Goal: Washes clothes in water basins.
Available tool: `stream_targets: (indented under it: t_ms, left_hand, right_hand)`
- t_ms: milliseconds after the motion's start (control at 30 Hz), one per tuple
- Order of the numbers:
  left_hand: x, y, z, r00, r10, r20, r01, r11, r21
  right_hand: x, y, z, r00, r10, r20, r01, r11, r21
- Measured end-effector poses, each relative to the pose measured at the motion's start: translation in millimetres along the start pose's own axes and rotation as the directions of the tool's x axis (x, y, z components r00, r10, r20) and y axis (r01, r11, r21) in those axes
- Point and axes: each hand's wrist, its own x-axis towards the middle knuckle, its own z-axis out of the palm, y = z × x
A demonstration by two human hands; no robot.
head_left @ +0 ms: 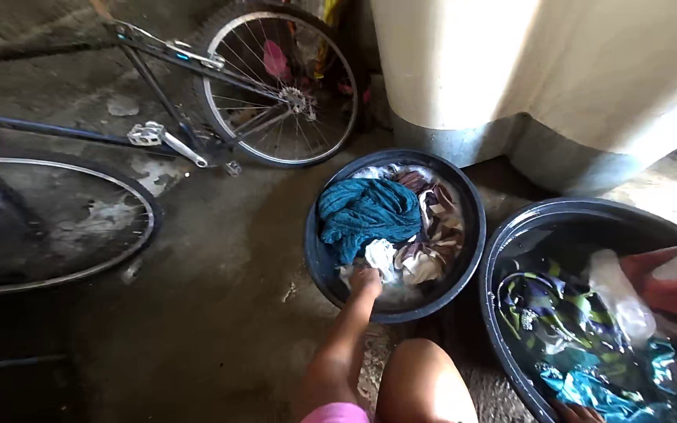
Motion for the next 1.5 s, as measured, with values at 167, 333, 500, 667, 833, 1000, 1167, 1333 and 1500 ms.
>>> stream_targets:
  t_ms: [167, 333, 500, 667, 833, 1000, 1167, 1333, 1500]
  left_hand:
    - [-49.6, -35.4, -33.6, 0.945, 0.076, -0.318, -0.198, 0.907, -0.372]
    - [-112.3, -67.5, -89.5, 0.747, -0.047, -0.664, -0.478, 0.656, -0.584]
    - [-154.8, -89.3, -142.6, 0.527, 0.04, -0.849, -0.794, 0.379, -0.475]
    - [-174.6, -102.3, -196.7, 0.305, 0.505, -0.808, -0.931, 0.337, -0.141]
    - [-173.3, -93.2, -227.2, 0.335, 0.772, -0.54, -0.868, 0.476, 0.141]
    - [-168.5, -75.3, -223.8, 0.492, 0.792, -0.362, -0.703, 0.607, 0.37]
    - [-126.1, -43.5, -150.8, 0.592, 0.805, -0.024, -0.704, 0.532, 0.47]
    - [-75.7, -36.6, -83.4, 0.836, 0.546, 0.053, -0.549, 0.829, 0.104]
    - [-32.6, -28.0, -27.5, 0.86, 0.501, 0.097, -0.508, 0.859, 0.068]
  right_hand:
    - [-1.4, 3.9, 0.9, 1.0, -0.01, -0.01, 0.01, 0.999, 0.046]
    - [-2.7, 5.2, 1.2, 1.0, -0.015, -0.027, 0.017, 0.997, 0.076]
    - [-0.9, 5.6, 1.2, 0.999, -0.029, -0.018, 0.03, 0.998, 0.056]
    - [1.0, 6.8, 3.2, 1.0, -0.021, -0.012, 0.021, 0.998, 0.054]
    - [0.2, 5.5, 0.7, 1.0, -0.022, -0.002, 0.022, 0.998, 0.054]
    - [2.0, 7.4, 1.0, 1.0, -0.026, 0.005, 0.026, 0.998, 0.065]
    - [1.6, 7.8, 1.4, 1.0, -0.019, 0.017, 0.018, 0.998, 0.067]
    - [3.2, 8.6, 0.6, 1.0, -0.016, 0.023, 0.015, 0.997, 0.07]
    - [5.0, 8.1, -1.1, 0.999, -0.022, 0.03, 0.02, 0.998, 0.063]
